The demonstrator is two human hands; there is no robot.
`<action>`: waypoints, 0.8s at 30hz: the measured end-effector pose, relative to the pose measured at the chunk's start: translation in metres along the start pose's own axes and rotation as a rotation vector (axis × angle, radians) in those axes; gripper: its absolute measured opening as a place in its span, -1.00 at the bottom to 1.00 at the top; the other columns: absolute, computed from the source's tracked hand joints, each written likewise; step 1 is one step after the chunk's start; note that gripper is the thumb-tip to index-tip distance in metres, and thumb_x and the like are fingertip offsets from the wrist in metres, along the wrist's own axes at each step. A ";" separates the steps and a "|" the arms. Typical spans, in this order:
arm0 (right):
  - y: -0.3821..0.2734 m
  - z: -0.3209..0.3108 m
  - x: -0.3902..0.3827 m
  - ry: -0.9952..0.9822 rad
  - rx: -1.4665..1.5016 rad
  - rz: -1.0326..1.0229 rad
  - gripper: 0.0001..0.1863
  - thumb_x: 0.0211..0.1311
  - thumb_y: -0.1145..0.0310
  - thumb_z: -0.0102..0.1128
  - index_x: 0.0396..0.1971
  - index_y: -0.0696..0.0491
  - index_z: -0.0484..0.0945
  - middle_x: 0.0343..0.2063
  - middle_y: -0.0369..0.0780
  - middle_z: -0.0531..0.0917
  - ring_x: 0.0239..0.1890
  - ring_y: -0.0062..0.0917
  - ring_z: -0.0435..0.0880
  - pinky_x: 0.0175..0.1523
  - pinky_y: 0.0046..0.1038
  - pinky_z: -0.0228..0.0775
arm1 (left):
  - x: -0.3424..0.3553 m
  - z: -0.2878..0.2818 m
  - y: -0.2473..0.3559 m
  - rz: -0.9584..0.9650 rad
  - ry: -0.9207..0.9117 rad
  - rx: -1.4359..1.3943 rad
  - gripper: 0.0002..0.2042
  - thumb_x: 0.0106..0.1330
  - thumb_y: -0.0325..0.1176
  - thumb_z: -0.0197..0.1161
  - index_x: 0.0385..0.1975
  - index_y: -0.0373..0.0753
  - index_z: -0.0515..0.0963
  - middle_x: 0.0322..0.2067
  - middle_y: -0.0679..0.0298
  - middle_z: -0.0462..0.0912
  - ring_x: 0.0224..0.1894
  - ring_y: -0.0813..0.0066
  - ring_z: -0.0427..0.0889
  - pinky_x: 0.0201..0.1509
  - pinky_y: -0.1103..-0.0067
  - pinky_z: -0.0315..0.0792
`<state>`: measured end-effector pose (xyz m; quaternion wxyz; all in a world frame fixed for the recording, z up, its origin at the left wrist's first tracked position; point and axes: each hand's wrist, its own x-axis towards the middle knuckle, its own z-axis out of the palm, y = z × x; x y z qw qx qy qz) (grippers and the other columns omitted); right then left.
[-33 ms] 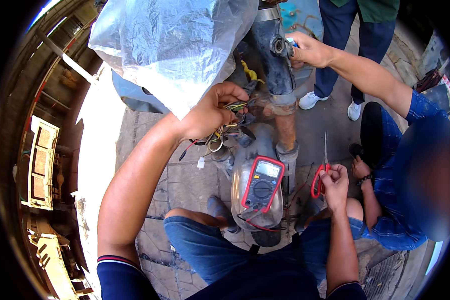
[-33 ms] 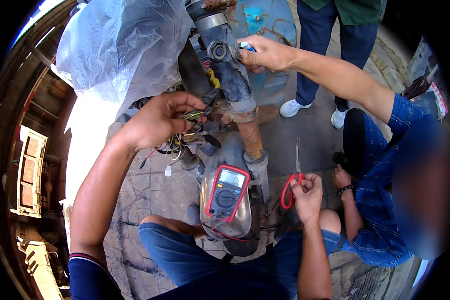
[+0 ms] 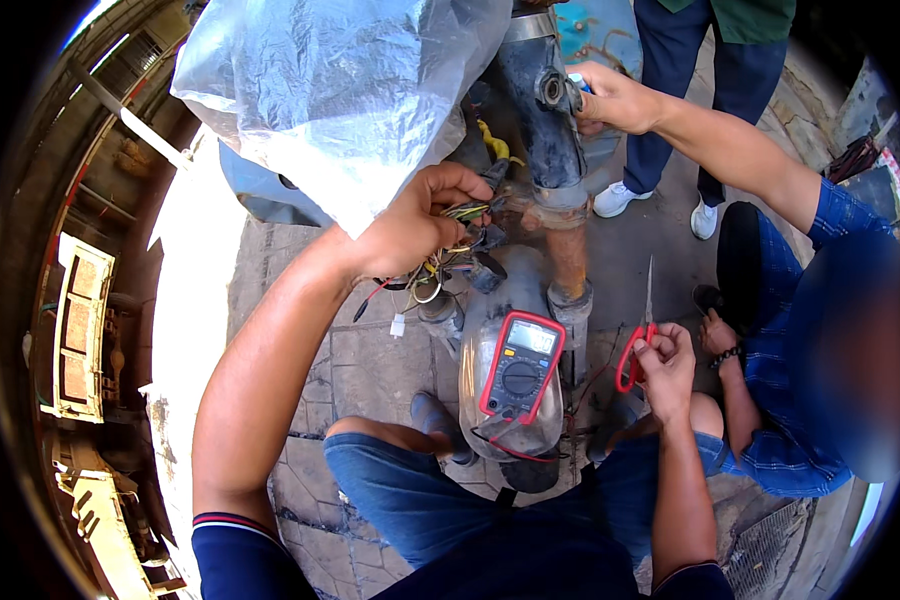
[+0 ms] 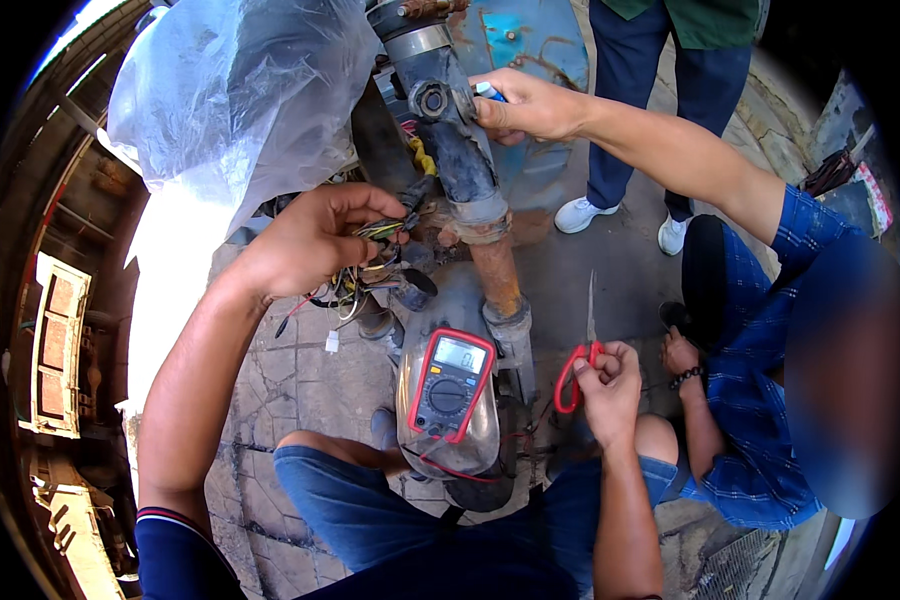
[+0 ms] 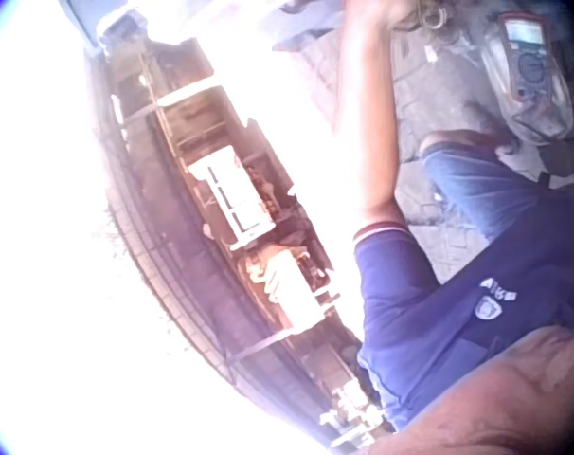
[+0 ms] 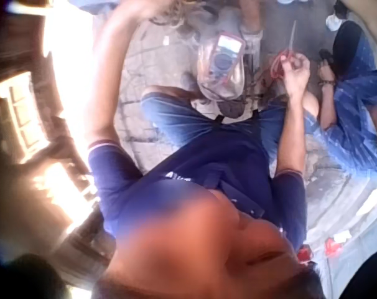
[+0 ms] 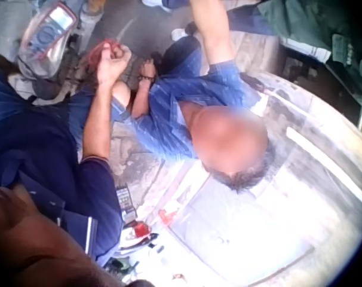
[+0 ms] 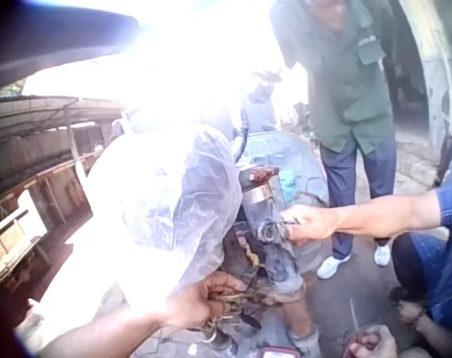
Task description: The person uses a multimeter to test electrical connections on a vehicle's wiring harness. They then use red-handled scissors to cut and strip wires while another person assists by holding the harness. The task involves troubleshooting and modifying the vehicle's electrical system.
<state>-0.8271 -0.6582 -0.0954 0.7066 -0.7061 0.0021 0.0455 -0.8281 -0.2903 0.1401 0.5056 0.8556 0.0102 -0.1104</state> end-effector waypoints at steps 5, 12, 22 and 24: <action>-0.043 0.017 -0.030 -0.215 0.038 0.083 -0.31 0.26 0.67 0.38 0.35 0.41 0.28 -0.11 -0.17 0.73 -0.06 -0.61 0.72 0.05 -0.56 0.57 | -0.002 -0.001 -0.003 0.002 -0.008 -0.021 -0.51 0.28 -0.78 0.14 0.26 -0.45 0.49 0.13 0.09 0.69 0.16 0.46 0.66 0.19 0.56 0.53; -0.129 0.044 -0.023 -0.381 -0.631 -0.497 -0.42 0.04 0.46 0.46 0.11 0.36 0.61 -0.09 0.08 0.77 -0.08 -0.14 0.80 0.06 -0.28 0.65 | -0.001 -0.003 -0.002 -0.002 -0.008 0.035 -0.52 0.29 -0.75 0.15 0.26 -0.47 0.48 0.14 0.09 0.68 0.15 0.49 0.64 0.17 0.58 0.52; -0.146 0.107 -0.035 -0.577 -0.893 -0.937 -0.65 0.01 0.42 0.39 -0.18 0.28 0.70 -0.27 -0.11 0.66 -0.20 -0.25 0.72 -0.11 -0.29 0.64 | 0.003 -0.008 -0.010 0.004 -0.041 0.010 -0.51 0.30 -0.74 0.16 0.27 -0.45 0.47 0.13 0.10 0.69 0.16 0.45 0.66 0.22 0.57 0.52; -0.131 0.109 -0.038 -0.651 -0.926 -0.853 -0.63 0.00 0.41 0.41 -0.16 0.26 0.71 -0.19 -0.09 0.66 -0.08 -0.25 0.70 -0.06 -0.24 0.67 | 0.000 -0.008 -0.008 -0.019 -0.030 0.017 -0.52 0.31 -0.73 0.16 0.27 -0.44 0.47 0.13 0.09 0.69 0.17 0.44 0.65 0.24 0.57 0.52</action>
